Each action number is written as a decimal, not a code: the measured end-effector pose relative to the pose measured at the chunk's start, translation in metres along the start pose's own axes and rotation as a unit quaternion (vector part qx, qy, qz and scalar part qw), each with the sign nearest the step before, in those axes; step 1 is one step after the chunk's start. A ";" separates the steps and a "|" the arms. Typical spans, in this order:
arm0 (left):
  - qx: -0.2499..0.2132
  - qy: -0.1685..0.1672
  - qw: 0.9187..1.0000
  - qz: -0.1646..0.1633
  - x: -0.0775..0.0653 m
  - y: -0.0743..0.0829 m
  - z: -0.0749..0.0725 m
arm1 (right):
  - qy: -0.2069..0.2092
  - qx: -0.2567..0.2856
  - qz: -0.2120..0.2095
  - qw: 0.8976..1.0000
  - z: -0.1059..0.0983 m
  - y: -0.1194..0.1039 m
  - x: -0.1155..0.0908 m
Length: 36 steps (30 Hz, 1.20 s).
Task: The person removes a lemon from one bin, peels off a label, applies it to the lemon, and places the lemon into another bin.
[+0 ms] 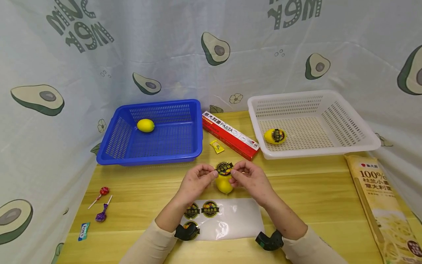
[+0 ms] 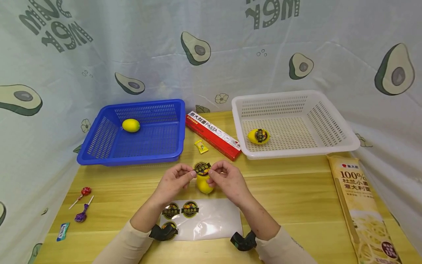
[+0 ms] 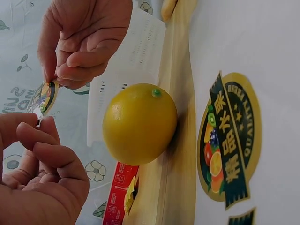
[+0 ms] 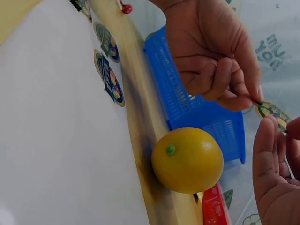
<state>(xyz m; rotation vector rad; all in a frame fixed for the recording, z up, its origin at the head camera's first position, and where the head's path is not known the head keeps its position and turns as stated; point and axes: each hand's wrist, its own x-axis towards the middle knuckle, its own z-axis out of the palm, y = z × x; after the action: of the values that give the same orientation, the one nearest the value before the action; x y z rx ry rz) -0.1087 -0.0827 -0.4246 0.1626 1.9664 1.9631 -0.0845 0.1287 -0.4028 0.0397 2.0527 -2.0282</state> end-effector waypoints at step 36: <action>-0.019 0.000 0.998 -0.061 0.012 -0.016 0.002 | 0.012 -0.227 0.104 0.968 -0.009 0.005 0.026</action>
<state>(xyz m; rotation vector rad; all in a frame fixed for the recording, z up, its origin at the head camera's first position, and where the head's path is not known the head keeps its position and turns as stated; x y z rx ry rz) -0.1167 -0.0776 -0.4428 0.0307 1.8905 1.9208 -0.1103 0.1335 -0.4132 0.1863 2.3653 -1.4076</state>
